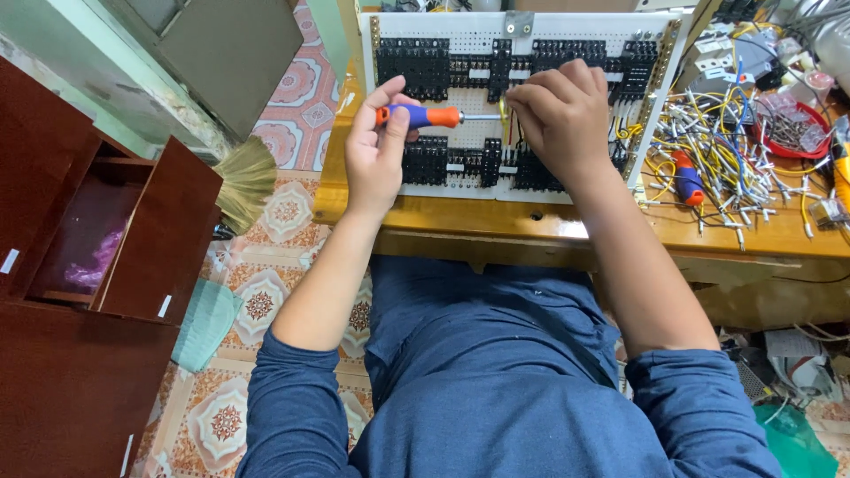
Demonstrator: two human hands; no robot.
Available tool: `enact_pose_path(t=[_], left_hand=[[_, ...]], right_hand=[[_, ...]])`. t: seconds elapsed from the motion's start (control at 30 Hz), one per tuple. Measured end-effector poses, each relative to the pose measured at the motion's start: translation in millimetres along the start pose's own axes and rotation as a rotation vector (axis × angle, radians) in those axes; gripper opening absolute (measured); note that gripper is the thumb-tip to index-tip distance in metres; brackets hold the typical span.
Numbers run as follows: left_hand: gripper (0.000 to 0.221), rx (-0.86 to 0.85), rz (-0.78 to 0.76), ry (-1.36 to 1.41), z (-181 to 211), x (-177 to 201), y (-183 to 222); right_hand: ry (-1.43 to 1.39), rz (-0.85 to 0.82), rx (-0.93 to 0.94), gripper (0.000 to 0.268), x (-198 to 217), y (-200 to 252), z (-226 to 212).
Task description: Connecting electrical wires to a terminal block on a panel using a screwdriver.
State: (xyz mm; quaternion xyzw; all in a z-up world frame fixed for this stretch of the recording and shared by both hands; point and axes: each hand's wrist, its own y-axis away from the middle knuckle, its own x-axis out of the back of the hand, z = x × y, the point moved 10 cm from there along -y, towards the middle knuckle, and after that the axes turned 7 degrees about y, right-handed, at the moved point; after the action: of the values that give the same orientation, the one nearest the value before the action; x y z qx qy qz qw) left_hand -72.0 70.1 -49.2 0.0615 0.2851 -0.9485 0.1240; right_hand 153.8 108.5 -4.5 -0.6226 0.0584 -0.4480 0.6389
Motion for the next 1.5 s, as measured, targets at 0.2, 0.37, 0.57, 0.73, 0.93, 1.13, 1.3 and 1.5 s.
enact_pose_path(t=[0.2, 0.37, 0.57, 0.73, 0.93, 1.13, 1.3, 1.5], left_hand=[[0.039, 0.076, 0.104, 0.193, -14.2, 2.2, -2.0], [0.039, 0.088, 0.149, 0.251, -22.3, 4.8, -4.3], [0.038, 0.059, 0.118, 0.184, -11.4, -2.9, -1.8], [0.036, 0.021, 0.129, 0.138, -10.2, -1.8, 5.7], [0.035, -0.021, 0.121, 0.102, -15.3, -5.1, 8.7], [0.034, -0.020, 0.091, 0.130, -20.1, -13.4, 9.9], [0.032, -0.012, 0.120, 0.132, -32.9, -13.2, 12.7], [0.029, -0.025, 0.142, 0.213, -42.4, -17.9, 5.8]], right_hand=[[-0.135, -0.088, -0.175, 0.007, -12.2, 17.3, 9.9], [-0.341, -0.332, -0.535, 0.006, -22.4, 22.0, 17.3], [-0.563, -0.569, -0.838, 0.014, -31.4, 21.0, 23.2], [-0.590, -0.624, -0.935, 0.015, -36.9, 25.1, 19.9], [-0.754, -0.385, -0.933, 0.070, -15.7, 16.0, 19.3], [-0.508, -0.319, -0.831, 0.062, -8.1, 26.5, -0.3], [-0.356, -0.169, -0.654, 0.068, -4.9, 38.5, -22.0], [-0.432, -0.199, -0.620, 0.062, -8.0, 45.4, -17.5]])
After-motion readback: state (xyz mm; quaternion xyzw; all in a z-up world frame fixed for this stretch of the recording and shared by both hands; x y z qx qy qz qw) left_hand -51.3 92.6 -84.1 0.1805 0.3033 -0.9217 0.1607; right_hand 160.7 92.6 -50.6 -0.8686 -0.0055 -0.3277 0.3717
